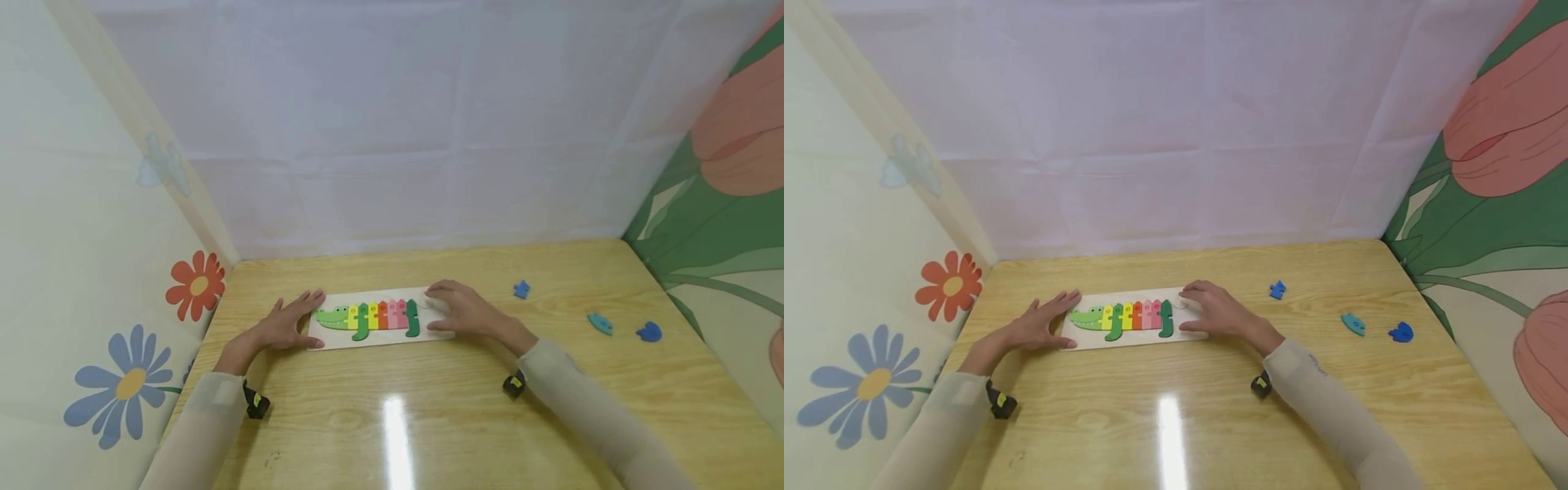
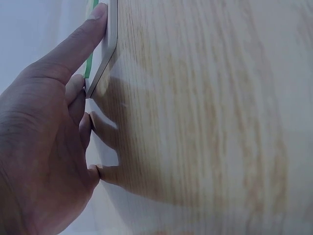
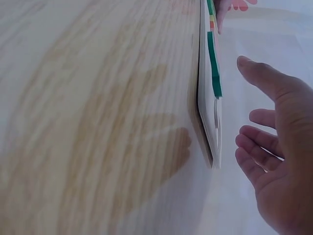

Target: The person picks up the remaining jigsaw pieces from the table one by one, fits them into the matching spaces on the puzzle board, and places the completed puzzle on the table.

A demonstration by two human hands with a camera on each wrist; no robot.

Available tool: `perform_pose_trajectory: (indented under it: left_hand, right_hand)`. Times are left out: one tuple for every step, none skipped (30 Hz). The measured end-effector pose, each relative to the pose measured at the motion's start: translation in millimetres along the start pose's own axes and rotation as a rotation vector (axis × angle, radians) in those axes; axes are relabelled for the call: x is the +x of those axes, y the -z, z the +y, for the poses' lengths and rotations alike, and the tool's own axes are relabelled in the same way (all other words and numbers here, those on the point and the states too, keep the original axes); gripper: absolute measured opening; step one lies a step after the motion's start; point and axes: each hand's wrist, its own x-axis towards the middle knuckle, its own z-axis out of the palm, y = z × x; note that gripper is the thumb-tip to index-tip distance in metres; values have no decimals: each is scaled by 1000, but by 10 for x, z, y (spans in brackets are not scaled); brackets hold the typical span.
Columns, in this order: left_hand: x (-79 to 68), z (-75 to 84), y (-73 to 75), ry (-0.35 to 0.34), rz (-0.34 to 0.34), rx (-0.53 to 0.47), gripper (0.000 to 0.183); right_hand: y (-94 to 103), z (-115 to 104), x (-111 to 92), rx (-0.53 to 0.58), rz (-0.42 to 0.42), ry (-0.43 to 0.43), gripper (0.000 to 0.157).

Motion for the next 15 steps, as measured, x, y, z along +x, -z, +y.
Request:
perform_pose_trajectory:
  left_hand:
    - [-2, 2, 1, 0, 0, -1, 107]
    - [-4, 3, 3, 0, 0, -2, 107]
    - [-5, 4, 4, 0, 0, -3, 107]
    - [-6, 5, 6, -1, 0, -3, 107]
    - [-6, 6, 7, -2, 0, -4, 106]
    - [-7, 7, 9, -3, 1, -3, 106]
    - [-7, 9, 9, -4, 1, -2, 106]
    - [-8, 10, 10, -4, 1, -2, 107]
    - [-8, 11, 10, -3, 1, -1, 107]
    - [-9, 12, 10, -2, 1, 1, 107]
    - [-8, 10, 9, -1, 1, 2, 107]
    - [-9, 7, 7, 1, 1, 2, 107]
    - [-8, 6, 6, 2, 0, 1, 107]
    - [-10, 4, 4, 2, 1, 2, 107]
    - [-9, 0, 3, 2, 2, 3, 107]
  right_hand:
    - [11, 4, -11, -1, 2, -6, 72]
    - [21, 10, -21, -2, 4, -10, 72]
    - [31, 15, -32, -6, 8, -10, 72]
    - [41, 22, -43, -6, 9, -14, 72]
    - [52, 29, -55, -5, 12, -19, 72]
    - [62, 38, -67, -3, 17, -22, 72]
    - [72, 49, -80, 1, 20, -27, 72]
    - [82, 63, -95, 5, 24, -30, 72]
    - [93, 76, -113, 10, 30, -31, 71]
    - [102, 93, -129, 15, 34, -37, 71]
    - [112, 108, -144, 17, 40, -39, 70]
    - [121, 126, -159, 17, 46, -38, 70]
    - [133, 139, -175, 18, 51, -39, 70]
    - [145, 151, -191, 19, 60, -35, 69]
    - [156, 162, -204, 18, 69, -29, 69]
